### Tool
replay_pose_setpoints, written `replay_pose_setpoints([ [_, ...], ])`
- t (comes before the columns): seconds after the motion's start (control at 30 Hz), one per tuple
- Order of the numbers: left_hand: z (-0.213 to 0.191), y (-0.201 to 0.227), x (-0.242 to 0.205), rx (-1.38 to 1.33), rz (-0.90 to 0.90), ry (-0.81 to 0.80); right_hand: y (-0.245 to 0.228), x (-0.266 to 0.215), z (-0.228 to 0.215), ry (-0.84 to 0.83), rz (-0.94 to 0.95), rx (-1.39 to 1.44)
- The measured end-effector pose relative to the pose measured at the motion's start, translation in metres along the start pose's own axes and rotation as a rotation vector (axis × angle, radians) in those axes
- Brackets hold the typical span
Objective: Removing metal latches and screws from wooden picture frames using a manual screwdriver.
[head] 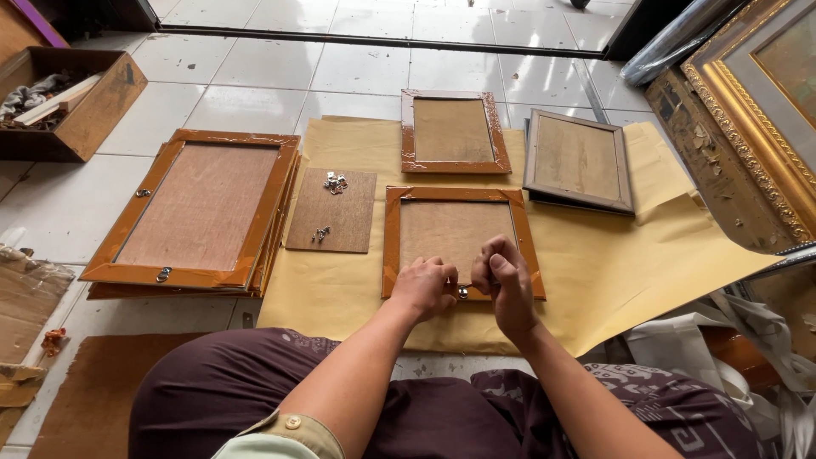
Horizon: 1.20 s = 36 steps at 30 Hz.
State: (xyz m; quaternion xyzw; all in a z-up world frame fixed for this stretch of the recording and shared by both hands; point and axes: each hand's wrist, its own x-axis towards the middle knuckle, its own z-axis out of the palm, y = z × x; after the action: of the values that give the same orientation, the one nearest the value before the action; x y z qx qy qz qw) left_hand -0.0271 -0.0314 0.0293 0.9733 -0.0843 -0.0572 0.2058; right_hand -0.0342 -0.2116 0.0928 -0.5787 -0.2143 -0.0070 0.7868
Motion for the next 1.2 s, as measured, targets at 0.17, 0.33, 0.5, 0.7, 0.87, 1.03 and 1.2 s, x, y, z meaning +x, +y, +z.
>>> replay_pose_setpoints([
  [0.17,0.001,0.001,-0.001,0.011,-0.009,-0.005,-0.013,-0.004,0.017,0.270,-0.222,-0.301],
  [0.33,0.000,0.002,-0.001,0.002,-0.008,-0.004,-0.029,-0.013,0.022,0.435,-0.122,-0.217],
  [0.5,0.002,0.000,0.003,0.012,-0.011,-0.007,-0.016,-0.001,0.013,0.284,-0.056,0.017],
  [0.7,0.005,0.000,0.001,0.006,0.009,0.018,-0.012,0.006,-0.009,0.160,0.002,0.177],
  [0.87,0.002,0.001,-0.002,0.033,0.015,0.021,-0.022,0.003,0.016,0.307,-0.037,-0.044],
  [1.03,-0.002,0.004,-0.005,0.030,0.022,-0.006,-0.025,0.015,0.015,0.315,0.003,0.047],
  [1.2,-0.012,0.008,-0.006,0.055,0.027,-0.031,-0.004,0.021,-0.001,0.070,0.008,0.059],
])
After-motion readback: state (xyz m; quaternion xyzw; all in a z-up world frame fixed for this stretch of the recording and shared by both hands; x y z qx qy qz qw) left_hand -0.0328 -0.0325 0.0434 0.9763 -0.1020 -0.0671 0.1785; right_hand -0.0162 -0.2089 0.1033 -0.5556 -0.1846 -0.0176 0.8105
